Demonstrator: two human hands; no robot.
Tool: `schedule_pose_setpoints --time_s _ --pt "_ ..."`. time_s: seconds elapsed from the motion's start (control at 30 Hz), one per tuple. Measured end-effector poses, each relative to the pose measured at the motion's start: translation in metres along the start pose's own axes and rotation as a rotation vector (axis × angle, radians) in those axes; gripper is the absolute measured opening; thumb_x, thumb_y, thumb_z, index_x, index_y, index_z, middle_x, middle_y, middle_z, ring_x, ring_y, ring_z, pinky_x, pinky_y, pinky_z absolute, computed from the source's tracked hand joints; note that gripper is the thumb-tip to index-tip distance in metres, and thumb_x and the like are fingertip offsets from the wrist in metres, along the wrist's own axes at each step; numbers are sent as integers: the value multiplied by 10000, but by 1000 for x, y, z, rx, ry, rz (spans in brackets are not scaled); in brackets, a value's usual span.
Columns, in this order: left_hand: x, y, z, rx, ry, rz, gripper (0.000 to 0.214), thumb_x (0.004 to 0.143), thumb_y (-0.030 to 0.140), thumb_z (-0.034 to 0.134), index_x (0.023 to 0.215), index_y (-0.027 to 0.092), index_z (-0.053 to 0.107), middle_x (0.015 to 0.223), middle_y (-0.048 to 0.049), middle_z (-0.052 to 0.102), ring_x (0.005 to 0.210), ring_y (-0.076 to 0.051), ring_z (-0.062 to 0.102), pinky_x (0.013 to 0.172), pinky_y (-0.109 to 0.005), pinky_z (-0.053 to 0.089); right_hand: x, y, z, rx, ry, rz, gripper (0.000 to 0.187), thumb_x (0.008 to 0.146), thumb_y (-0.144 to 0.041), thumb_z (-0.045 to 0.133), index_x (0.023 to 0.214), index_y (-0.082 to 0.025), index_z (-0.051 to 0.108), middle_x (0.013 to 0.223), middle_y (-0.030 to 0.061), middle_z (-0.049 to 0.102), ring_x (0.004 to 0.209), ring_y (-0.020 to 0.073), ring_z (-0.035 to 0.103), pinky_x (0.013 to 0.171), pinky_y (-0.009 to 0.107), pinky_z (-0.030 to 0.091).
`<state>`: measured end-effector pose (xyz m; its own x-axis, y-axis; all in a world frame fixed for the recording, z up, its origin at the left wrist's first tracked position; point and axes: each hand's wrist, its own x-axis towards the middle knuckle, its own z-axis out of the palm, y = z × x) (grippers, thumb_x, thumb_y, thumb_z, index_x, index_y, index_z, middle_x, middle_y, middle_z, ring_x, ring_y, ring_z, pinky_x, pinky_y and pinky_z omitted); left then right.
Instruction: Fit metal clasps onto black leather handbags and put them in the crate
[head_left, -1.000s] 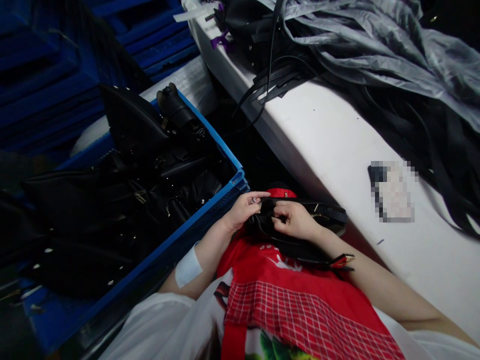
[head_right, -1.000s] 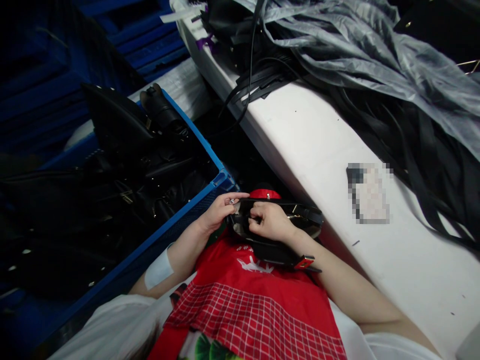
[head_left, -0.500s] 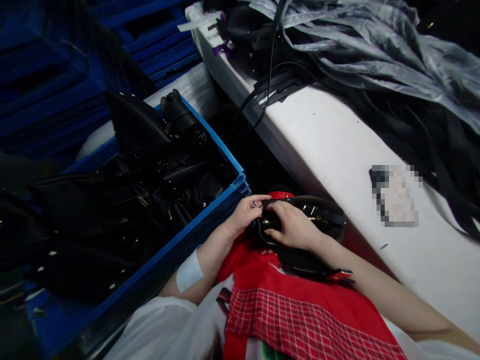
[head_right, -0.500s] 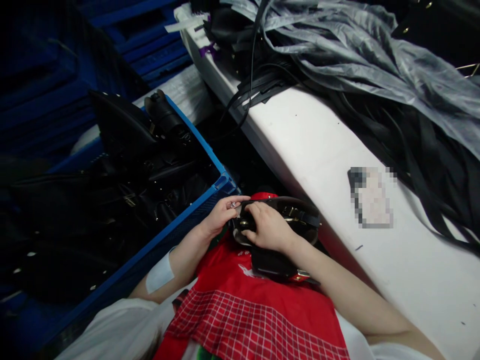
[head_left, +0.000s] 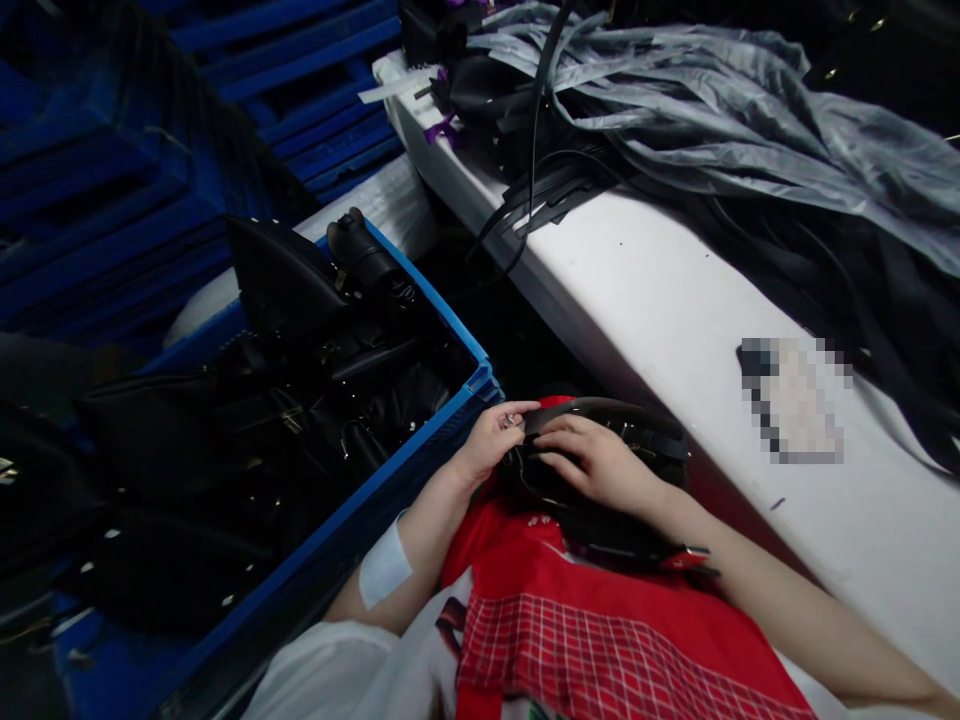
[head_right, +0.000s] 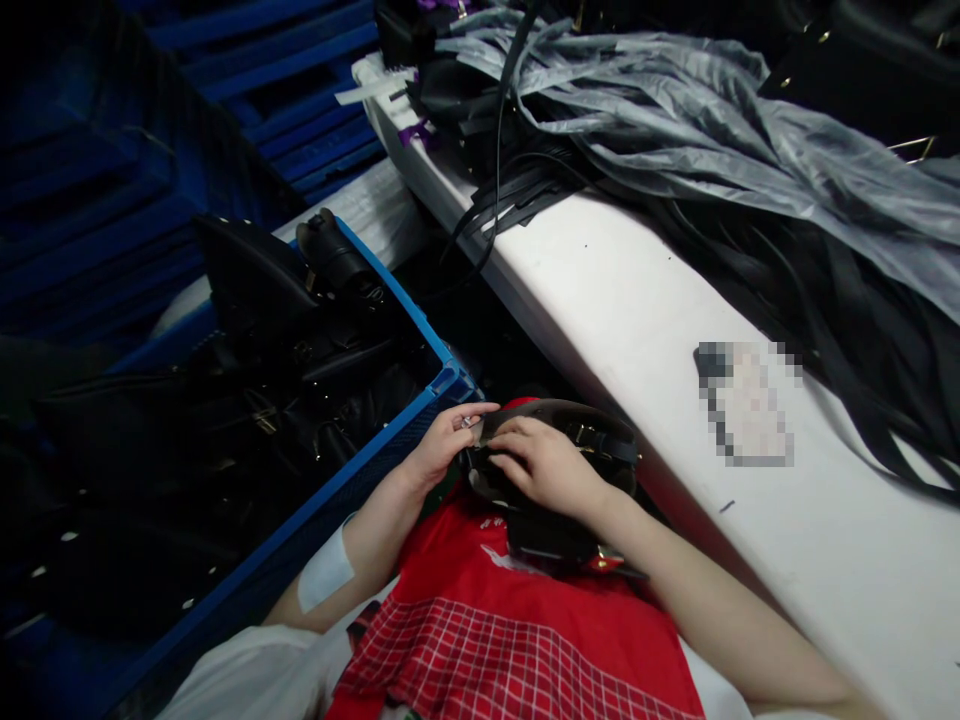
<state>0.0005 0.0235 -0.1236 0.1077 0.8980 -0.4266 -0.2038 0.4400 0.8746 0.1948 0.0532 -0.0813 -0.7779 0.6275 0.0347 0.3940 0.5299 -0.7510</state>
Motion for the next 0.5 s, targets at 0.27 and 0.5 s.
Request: schedule_pose_setpoints --time_s 0.27,0.5 --pt "13 1 -20 -47 193 -59 497 568 186 574 1040 102 707 881 -64 712 815 -187 616 725 -269 446 -51 11 -90 183 -2 285 516 718 -55 442 1151 -228 662 1172 53 664 1085 245 604 987 419 463" --pt "11 11 -12 49 194 -113 456 652 322 712 1067 134 690 980 -79 709 956 -268 648 801 -350 507 -50 7 -53 -345 -48 194 715 570 -348 842 1205 -100 628 1245 175 611 1260 374 437 1093 498 346"
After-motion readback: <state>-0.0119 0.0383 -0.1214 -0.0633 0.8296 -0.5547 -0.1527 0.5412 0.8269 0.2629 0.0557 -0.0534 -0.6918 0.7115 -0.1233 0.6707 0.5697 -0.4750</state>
